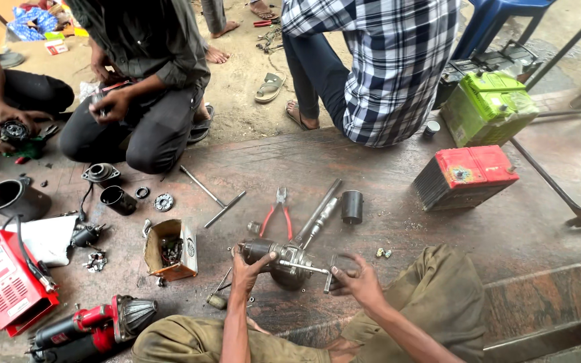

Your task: The person sits on the workshop floor and disassembles a starter motor, using a wrench to loosen bolts on the housing and pulling off the end cap and internal components by hand. They sort removed bolts into a cardboard box and handle other starter parts on the floor.

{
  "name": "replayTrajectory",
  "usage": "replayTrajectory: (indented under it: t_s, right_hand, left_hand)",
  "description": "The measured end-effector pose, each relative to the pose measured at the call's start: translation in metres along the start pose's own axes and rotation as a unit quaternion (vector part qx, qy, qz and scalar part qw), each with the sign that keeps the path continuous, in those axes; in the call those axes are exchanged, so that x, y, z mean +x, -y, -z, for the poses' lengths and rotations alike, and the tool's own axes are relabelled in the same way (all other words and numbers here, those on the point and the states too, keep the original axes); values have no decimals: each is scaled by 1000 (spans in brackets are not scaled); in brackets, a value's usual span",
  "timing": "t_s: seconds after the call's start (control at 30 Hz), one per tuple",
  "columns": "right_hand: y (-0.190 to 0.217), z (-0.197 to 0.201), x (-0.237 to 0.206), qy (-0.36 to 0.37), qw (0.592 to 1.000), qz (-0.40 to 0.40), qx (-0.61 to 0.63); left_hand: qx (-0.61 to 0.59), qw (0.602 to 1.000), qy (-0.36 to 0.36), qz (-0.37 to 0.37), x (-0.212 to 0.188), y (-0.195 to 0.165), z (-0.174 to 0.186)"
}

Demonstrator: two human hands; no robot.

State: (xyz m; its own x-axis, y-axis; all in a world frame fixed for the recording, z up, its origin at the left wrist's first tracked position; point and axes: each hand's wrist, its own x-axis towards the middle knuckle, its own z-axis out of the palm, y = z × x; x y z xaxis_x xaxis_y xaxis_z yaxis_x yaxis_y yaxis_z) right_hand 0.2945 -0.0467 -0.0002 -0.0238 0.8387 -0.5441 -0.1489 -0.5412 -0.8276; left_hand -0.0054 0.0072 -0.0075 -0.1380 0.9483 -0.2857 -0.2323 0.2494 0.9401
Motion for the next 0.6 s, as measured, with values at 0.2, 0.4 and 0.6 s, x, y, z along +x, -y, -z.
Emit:
replayTrajectory:
  t_s: [0.2,0.4,0.6]
  right_hand:
    - [-1,5,-9,71,945,182,-264]
    - [-19,4,3,-58,893,287,-341]
    - [-18,8,19,68,980,-129,135]
  left_hand:
    - [-16,1000,15,0,-2,-4,-1]
    - [-11,1000,15,-7,-4,0,1]
    - [31,996,24,-75,1,13,5]
